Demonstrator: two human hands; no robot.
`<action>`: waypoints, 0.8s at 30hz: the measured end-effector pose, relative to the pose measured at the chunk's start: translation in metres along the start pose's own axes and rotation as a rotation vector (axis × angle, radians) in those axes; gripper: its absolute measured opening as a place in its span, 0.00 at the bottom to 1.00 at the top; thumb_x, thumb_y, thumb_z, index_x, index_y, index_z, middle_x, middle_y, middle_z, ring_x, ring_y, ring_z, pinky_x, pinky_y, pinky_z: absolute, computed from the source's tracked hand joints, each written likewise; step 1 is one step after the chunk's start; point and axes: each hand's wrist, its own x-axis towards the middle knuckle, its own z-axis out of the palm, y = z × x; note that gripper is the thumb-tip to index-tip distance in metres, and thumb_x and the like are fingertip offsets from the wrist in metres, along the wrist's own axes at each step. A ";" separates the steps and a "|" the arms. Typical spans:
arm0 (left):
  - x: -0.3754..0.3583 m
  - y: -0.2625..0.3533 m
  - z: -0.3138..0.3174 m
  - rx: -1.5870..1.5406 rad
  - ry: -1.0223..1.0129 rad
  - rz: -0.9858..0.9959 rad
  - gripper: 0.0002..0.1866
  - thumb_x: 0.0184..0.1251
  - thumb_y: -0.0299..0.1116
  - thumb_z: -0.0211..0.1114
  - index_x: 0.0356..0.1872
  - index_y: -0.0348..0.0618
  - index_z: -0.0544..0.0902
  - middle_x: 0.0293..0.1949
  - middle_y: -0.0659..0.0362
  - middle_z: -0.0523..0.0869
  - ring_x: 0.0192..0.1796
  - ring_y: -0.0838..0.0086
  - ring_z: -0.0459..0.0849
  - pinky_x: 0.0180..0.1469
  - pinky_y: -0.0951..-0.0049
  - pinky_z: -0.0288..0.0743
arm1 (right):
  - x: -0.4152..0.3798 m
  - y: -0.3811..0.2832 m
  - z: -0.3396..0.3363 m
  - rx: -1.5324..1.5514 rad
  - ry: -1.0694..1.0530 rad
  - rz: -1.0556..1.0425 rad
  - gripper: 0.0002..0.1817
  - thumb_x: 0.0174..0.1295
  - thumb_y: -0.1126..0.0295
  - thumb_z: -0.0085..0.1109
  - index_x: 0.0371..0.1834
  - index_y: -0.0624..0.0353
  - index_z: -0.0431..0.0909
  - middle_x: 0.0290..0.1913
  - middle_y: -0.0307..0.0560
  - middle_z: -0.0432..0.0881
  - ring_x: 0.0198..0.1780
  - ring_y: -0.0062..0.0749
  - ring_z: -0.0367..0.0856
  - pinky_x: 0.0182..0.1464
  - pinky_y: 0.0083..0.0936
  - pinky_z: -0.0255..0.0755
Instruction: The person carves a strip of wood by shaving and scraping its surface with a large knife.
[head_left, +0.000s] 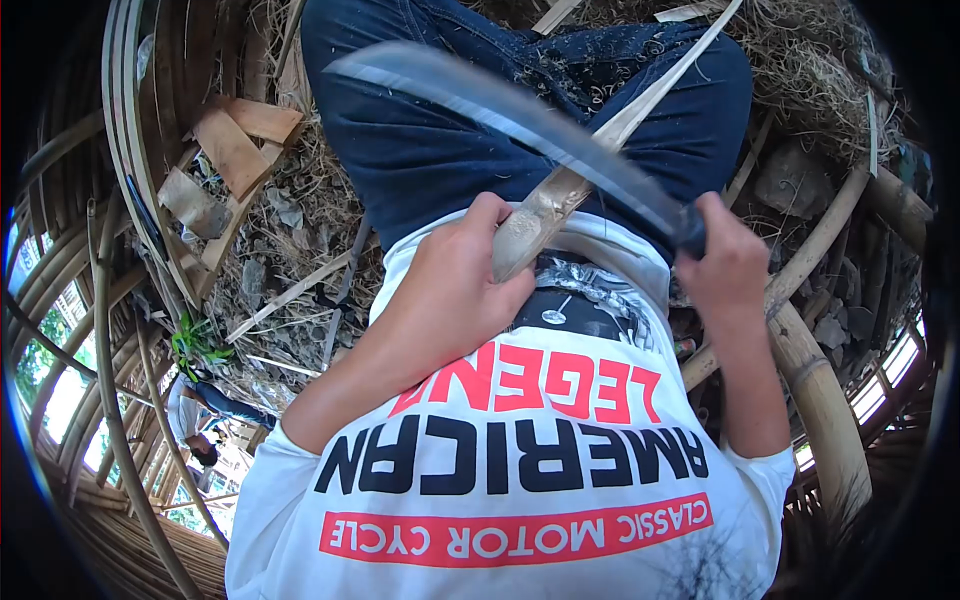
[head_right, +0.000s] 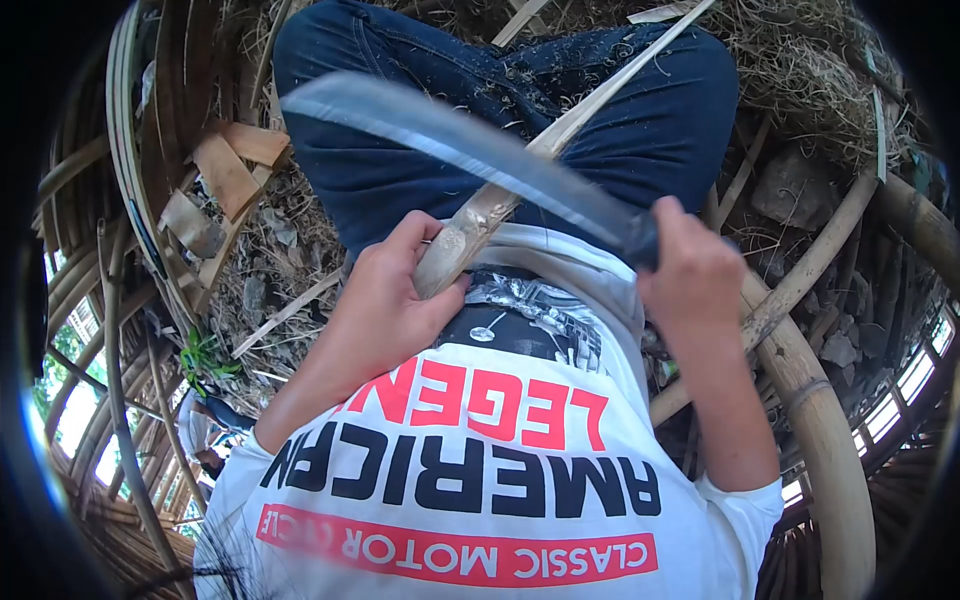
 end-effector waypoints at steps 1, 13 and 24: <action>-0.002 -0.001 -0.001 0.001 -0.002 -0.009 0.18 0.60 0.25 0.68 0.49 0.32 0.75 0.37 0.39 0.88 0.42 0.53 0.90 0.43 0.66 0.78 | 0.000 0.009 0.000 -0.007 -0.003 -0.005 0.19 0.43 0.78 0.68 0.40 0.58 0.75 0.32 0.55 0.83 0.37 0.55 0.84 0.37 0.42 0.76; 0.001 0.000 -0.004 -0.086 -0.060 -0.040 0.20 0.56 0.27 0.67 0.49 0.31 0.75 0.34 0.37 0.84 0.37 0.47 0.86 0.44 0.57 0.76 | 0.011 0.026 0.008 -0.079 0.160 -0.112 0.23 0.37 0.77 0.71 0.40 0.54 0.75 0.31 0.48 0.82 0.35 0.49 0.84 0.36 0.41 0.76; 0.002 -0.011 -0.018 -0.221 -0.177 -0.117 0.13 0.66 0.25 0.67 0.47 0.36 0.74 0.33 0.58 0.85 0.37 0.82 0.80 0.41 0.78 0.73 | 0.024 0.071 -0.019 -0.210 0.209 0.233 0.12 0.58 0.71 0.65 0.46 0.54 0.79 0.30 0.56 0.85 0.37 0.57 0.85 0.37 0.46 0.76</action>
